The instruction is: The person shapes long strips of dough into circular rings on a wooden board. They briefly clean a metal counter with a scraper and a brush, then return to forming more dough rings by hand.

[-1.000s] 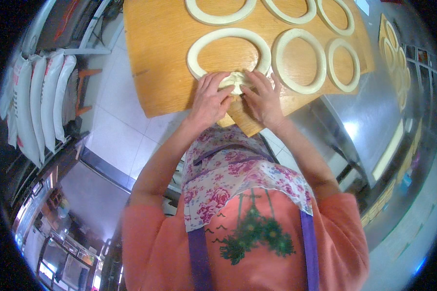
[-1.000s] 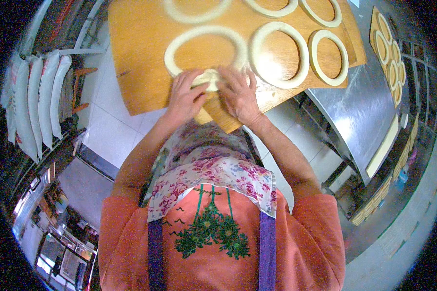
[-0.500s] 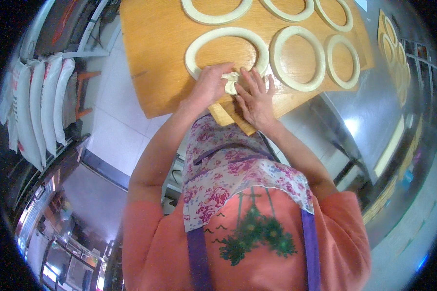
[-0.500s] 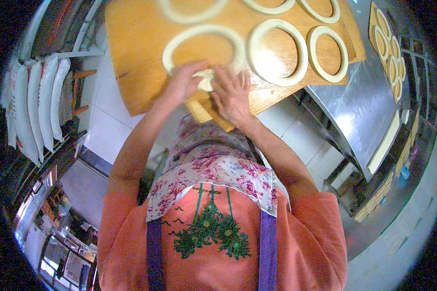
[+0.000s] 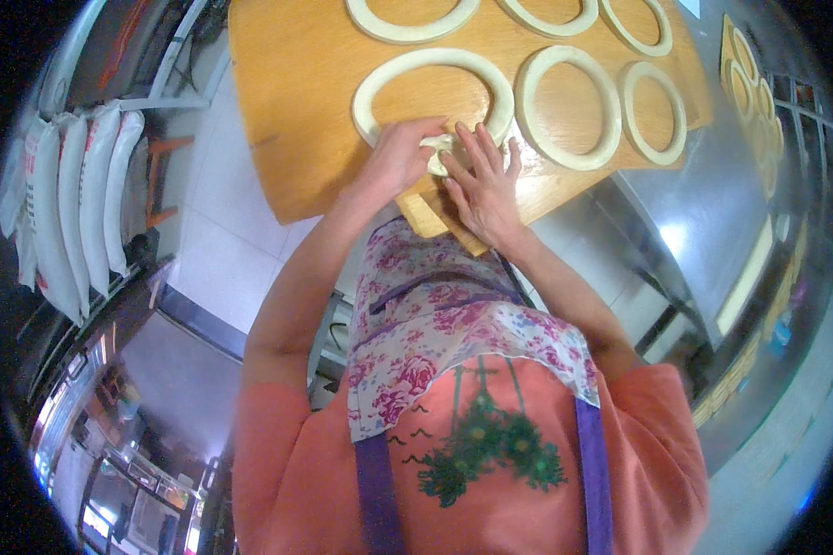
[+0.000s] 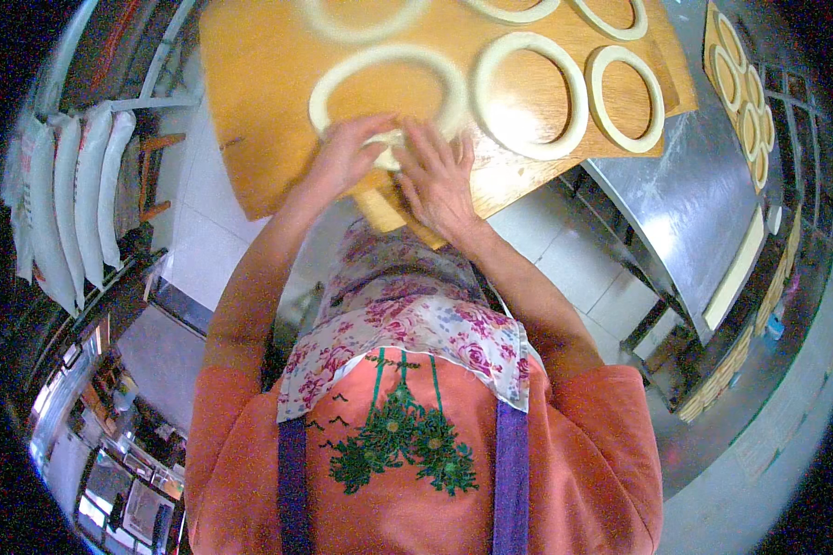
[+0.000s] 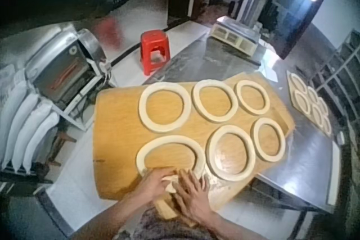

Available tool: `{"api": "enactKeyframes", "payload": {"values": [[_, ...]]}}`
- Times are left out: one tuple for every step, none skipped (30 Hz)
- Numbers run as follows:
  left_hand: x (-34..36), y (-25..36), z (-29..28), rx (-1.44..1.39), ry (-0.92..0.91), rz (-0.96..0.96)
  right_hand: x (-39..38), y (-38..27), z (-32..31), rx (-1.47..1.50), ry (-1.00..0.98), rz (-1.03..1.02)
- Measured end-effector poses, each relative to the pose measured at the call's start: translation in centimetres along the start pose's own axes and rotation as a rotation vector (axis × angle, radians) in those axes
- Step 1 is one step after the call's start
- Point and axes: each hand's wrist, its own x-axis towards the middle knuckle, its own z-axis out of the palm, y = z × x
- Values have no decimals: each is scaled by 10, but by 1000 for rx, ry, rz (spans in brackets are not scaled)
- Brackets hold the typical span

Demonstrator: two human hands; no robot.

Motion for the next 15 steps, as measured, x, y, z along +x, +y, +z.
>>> {"api": "enactKeyframes", "payload": {"values": [[1, 2, 0, -6, -14, -21, 0, 0, 1, -13, 3, 0], [2, 4, 0, -13, -28, -41, 0, 1, 2, -24, -13, -7], [3, 5, 0, -18, -42, -58, 1, 2, 2, -36, -28, -14], [4, 4, 1, -21, -35, -23, 2, 2, 1, -49, -41, -20], [4, 1, 2, -23, -29, 13, 1, 2, -2, -42, -46, -23], [5, -2, 2, -23, -21, 48, 3, 0, -6, -34, -50, -29], [7, -5, 2, -53, -33, 52, 4, -2, -10, -26, -54, -34], [8, -8, 2, -83, -46, 55, 3, -1, -13, 10, -21, -34], [9, -10, 2, -113, -58, 55, -2, 0, -19, 49, 10, -35], [10, -11, 3, -95, -60, 62, -7, 3, -23, 87, 40, -37], [11, -13, 4, -77, -63, 68, -15, 10, -21, 73, 86, -34], [12, -7, 4, -59, -69, 76, -21, 15, -23, 101, 74, -17], [13, -2, 4, -25, -65, 47, -27, 19, -25, 130, 63, 0], [14, 4, 5, 9, -61, 18, -32, 23, -26, 158, 52, 17], [14, 11, 5, 43, -58, -10, -35, 25, -25, 174, 118, -3]]}}
